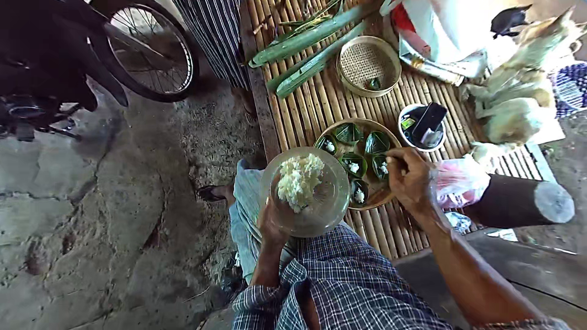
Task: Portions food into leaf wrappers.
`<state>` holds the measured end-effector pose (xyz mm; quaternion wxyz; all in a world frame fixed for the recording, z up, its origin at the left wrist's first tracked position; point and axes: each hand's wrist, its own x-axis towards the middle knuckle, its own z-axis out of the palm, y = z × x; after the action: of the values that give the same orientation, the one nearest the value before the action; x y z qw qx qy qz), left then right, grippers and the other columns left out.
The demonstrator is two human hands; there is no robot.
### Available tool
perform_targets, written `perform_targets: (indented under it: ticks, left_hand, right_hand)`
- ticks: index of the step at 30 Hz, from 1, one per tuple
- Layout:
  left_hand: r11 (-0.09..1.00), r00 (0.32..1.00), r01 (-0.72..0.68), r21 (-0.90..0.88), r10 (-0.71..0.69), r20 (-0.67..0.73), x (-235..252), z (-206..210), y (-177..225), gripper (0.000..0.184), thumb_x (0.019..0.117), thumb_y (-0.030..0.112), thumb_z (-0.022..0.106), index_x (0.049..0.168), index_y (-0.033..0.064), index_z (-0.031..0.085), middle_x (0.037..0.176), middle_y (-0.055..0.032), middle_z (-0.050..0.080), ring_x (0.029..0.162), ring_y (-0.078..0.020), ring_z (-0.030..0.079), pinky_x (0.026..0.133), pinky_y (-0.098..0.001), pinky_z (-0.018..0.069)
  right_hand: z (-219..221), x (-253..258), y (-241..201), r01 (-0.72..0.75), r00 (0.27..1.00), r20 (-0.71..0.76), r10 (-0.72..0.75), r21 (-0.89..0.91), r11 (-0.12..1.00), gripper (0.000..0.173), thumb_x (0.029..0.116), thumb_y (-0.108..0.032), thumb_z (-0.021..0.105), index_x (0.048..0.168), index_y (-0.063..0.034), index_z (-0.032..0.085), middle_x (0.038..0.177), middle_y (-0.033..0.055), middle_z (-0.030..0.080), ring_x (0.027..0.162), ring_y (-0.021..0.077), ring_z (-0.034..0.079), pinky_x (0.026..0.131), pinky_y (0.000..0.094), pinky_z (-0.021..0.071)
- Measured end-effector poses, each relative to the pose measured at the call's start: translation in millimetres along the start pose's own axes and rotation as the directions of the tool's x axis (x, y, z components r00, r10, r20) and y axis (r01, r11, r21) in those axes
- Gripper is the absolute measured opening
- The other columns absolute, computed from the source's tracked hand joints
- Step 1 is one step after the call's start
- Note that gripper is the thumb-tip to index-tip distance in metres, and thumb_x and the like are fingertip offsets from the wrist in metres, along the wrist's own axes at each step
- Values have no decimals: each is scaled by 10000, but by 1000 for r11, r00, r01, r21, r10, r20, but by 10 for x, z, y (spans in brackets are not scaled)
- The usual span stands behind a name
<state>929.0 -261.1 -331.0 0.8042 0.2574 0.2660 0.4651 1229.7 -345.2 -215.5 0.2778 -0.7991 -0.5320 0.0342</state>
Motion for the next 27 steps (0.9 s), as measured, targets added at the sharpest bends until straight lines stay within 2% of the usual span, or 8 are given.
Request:
perform_targets:
  ticks: [3,5,7,10,14,21,24,27]
  left_hand:
    - [999,999,16,34,-14,-52,34,-2,-42,593,991,416,489,1495,104,473,1392,-95,605,1227,-209,612,1034,-443,523]
    - [998,990,50,44,-43,-135,24,-9,-68,612,945,441,586,1432,80,506,1302,-93,659,1173,-198,649,1005,-435,549]
    - [996,990,67,62,-59,-131,22,-65,-100,682,941,438,586,1487,63,426,1330,-111,633,1188,-203,636,1015,-435,540]
    - [998,992,37,56,-30,-120,19,-124,-148,670,989,421,566,1484,12,379,1309,-138,634,1173,-210,644,1014,-431,544]
    - [999,991,20,36,-15,-130,59,-98,-102,646,1011,413,531,1492,7,387,1334,-126,632,1180,-188,643,1016,-400,545]
    - [999,985,32,-31,-37,-169,139,-92,-90,579,1027,367,478,1498,37,404,1363,-124,621,1210,-196,631,1030,-406,537]
    - [998,986,39,-53,-47,-160,128,-105,-93,643,1000,421,543,1508,49,414,1374,-125,618,1223,-199,624,1038,-415,529]
    - [998,987,37,-60,-46,-153,106,-117,-110,671,974,447,599,1491,51,437,1356,-128,633,1212,-206,635,1031,-422,535]
  right_hand:
    - [168,194,-449,249,963,60,-261,155,956,208,965,-93,606,1103,-55,757,1119,94,720,1046,175,694,919,363,597]
    - [393,249,-628,303,911,227,-345,201,932,219,967,-79,611,1129,-70,758,1168,80,721,1107,173,688,968,368,586]
    - [676,247,-692,367,850,349,-394,145,919,253,968,-56,590,1177,-51,732,1202,115,706,1142,231,678,987,410,571]
    - [976,181,-760,365,824,470,-317,-13,931,319,960,-19,568,1261,-16,670,1203,170,664,1150,323,645,949,460,568]
    - [1070,226,-909,334,811,550,-198,-158,929,265,953,-27,549,1178,33,675,1173,250,646,1101,405,660,836,491,597]
    - [1069,328,-907,353,794,562,-231,-117,928,261,922,-7,587,1168,-10,674,1093,196,684,1044,357,690,813,464,608]
    - [1039,357,-959,328,745,648,-159,-147,933,366,917,10,600,1281,-15,629,1166,207,664,1122,374,662,872,473,595]
    - [1054,340,-1031,301,710,701,-65,-219,928,328,931,15,593,1258,21,619,1184,233,651,1145,401,647,879,497,590]
